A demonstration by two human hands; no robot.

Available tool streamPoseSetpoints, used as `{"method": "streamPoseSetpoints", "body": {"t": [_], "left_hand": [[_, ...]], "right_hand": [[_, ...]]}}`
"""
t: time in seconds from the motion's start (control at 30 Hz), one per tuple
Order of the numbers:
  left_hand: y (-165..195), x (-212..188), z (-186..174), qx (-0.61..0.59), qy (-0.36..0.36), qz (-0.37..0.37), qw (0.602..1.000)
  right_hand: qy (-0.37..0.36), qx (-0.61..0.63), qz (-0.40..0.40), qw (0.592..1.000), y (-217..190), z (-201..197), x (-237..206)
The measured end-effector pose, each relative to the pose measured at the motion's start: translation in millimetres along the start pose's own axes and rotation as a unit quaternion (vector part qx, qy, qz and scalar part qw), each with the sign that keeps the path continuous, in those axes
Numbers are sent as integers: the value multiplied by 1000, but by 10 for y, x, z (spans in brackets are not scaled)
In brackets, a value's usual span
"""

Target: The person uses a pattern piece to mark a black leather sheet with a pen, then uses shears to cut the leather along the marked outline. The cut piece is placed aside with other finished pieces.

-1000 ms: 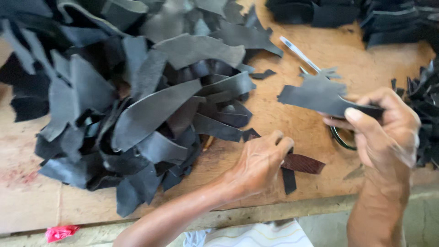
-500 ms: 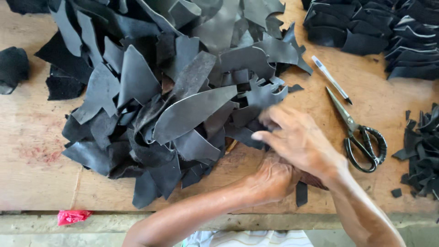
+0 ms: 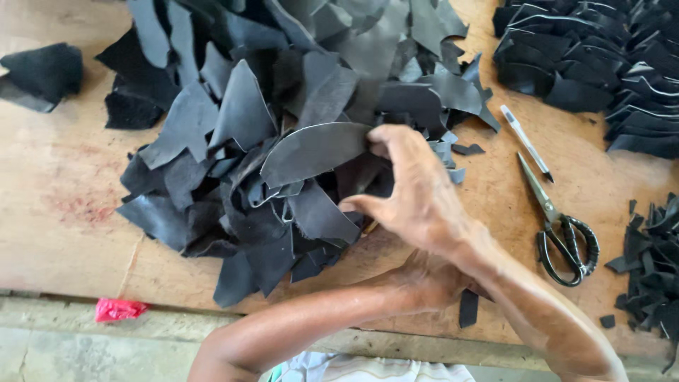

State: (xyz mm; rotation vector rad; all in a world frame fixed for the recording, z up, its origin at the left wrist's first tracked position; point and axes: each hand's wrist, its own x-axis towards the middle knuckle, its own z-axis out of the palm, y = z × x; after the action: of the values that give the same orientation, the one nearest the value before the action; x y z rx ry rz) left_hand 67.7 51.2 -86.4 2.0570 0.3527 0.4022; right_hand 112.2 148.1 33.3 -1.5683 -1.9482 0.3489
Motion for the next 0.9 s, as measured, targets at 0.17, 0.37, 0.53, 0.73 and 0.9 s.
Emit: {"method": "streamPoseSetpoints", "body": {"t": [0.17, 0.37, 0.53, 0.73, 0.9], "left_hand": [[46, 6, -122, -27, 22, 9, 999], [57, -10, -273, -41, 31, 17, 999], [70, 27, -297, -32, 20, 14, 999], [71, 34, -286, -36, 24, 16, 999], [77, 29, -284, -37, 29, 17, 999]], "right_hand": [[-62, 68, 157, 983, 75, -41, 73], [-43, 293, 261, 919, 410, -221, 187], [-17, 272, 231, 934, 585, -433, 141], [17, 429, 271, 861, 677, -561, 67], [17, 462, 248, 852, 783, -560, -39]]}}
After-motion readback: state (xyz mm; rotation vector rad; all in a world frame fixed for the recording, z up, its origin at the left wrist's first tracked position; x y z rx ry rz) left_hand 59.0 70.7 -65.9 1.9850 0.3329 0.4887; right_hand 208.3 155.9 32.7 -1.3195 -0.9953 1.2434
